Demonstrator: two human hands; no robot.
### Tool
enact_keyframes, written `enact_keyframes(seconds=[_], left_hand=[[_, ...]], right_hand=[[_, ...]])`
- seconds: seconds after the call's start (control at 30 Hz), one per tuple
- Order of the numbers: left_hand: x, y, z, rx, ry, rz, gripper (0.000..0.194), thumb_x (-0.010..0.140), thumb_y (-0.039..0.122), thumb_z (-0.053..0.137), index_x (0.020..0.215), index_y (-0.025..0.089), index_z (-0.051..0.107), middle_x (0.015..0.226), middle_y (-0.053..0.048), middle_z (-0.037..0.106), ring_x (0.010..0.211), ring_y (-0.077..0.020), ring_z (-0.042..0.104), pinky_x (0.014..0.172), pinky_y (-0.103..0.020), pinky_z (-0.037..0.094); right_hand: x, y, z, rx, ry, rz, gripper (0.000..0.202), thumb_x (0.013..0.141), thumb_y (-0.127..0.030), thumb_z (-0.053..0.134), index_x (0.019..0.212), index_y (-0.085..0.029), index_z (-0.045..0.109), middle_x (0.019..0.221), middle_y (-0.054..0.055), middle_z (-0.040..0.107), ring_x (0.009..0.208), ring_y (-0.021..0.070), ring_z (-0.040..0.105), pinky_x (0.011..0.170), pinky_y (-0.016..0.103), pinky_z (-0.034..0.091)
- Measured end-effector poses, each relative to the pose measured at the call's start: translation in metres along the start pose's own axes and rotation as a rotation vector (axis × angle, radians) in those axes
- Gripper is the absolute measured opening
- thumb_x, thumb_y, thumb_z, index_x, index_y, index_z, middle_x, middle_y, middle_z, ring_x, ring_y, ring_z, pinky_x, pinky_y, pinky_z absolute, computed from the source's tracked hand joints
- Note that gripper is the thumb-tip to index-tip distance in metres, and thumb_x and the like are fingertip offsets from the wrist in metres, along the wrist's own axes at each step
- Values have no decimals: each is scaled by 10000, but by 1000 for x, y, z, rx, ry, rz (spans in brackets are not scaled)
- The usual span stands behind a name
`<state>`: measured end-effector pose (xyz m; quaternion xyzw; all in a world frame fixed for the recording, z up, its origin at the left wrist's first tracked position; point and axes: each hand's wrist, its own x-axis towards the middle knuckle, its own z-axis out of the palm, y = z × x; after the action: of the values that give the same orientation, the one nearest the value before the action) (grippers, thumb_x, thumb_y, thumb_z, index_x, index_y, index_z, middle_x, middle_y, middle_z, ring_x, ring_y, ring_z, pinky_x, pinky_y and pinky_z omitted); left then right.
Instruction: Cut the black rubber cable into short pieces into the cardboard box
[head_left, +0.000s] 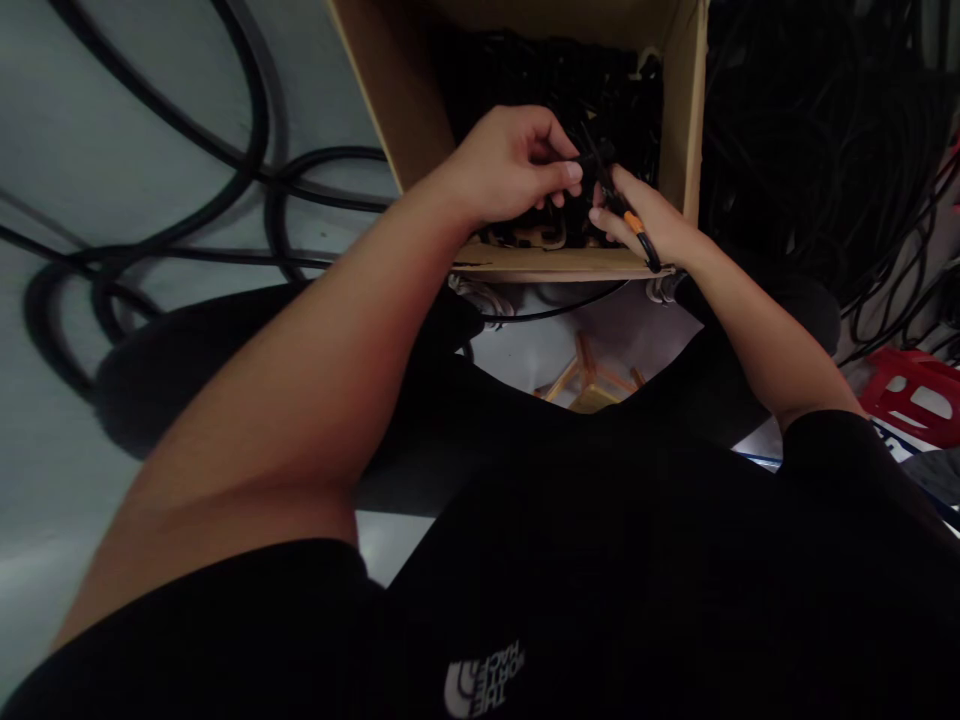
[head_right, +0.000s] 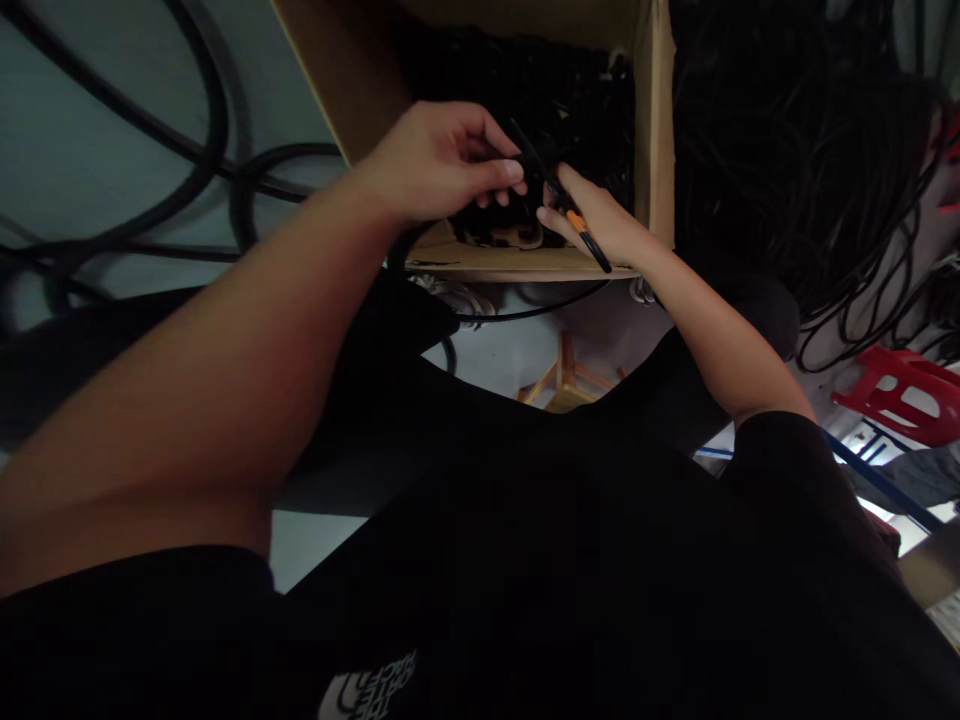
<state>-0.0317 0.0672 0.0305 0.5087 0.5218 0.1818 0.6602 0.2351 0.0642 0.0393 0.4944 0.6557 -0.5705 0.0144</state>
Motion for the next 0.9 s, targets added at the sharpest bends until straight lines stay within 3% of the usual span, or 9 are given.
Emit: enact_keyframes(seconds=[0.2, 0.33, 0.43, 0.57, 0.77, 0.9], left_hand=[[2, -1, -5, 57, -35, -19, 139, 993, 483, 766, 1012, 388, 666, 1058, -56, 939, 950, -313, 836, 1068, -605, 697], [4, 1, -9, 132, -11, 15, 165, 1025, 506, 728, 995, 375, 631, 1028, -33, 911, 896, -280, 762, 988, -503, 667], [3, 5, -9, 160, -18, 25, 153, 1056, 463, 683, 977, 347, 621, 1003, -45, 847, 807, -243, 640, 874, -446, 569], [-1, 10, -5, 89, -58, -29, 185, 1089, 431, 656, 939, 327, 626, 950, -38, 733, 762, -215, 544, 821, -428, 481], [2, 5, -9, -117, -86, -116, 299, 1079, 589, 764, 966, 322, 693, 835, -34, 631, 717, -213, 478, 791, -447, 487], [0, 8, -15, -225, -75, -150, 322, 1078, 616, 823, 1014, 319, 717, 779, 6, 474, 685, -215, 374, 787, -469, 453]], right_hand=[[-5, 2, 6, -14, 23, 3, 793, 1137, -1076, 658, 1230, -289, 630, 1040, 63, 755, 1089, 321, 830, 997, 491, 746], [-4, 1, 3, -13, 21, -39, 838, 1150, -1104, 597, 1208, -268, 624, 1017, 55, 728, 1101, 289, 823, 1005, 438, 707], [-1, 3, -1, -13, -10, -62, 776, 1136, -1053, 665, 1254, -289, 607, 1155, 83, 774, 1094, 298, 811, 980, 458, 722], [4, 6, -2, -66, 2, -90, 733, 1143, -1004, 677, 1327, -298, 604, 1322, 126, 799, 1192, 332, 801, 1060, 512, 726], [-1, -9, -2, -171, 38, -27, 747, 1101, -1039, 710, 1281, -317, 644, 1192, 101, 785, 1270, 368, 769, 1105, 498, 711], [-4, -16, -7, -144, 39, 5, 767, 1077, -1067, 727, 1215, -318, 636, 1114, 91, 774, 1225, 362, 778, 1082, 497, 734]])
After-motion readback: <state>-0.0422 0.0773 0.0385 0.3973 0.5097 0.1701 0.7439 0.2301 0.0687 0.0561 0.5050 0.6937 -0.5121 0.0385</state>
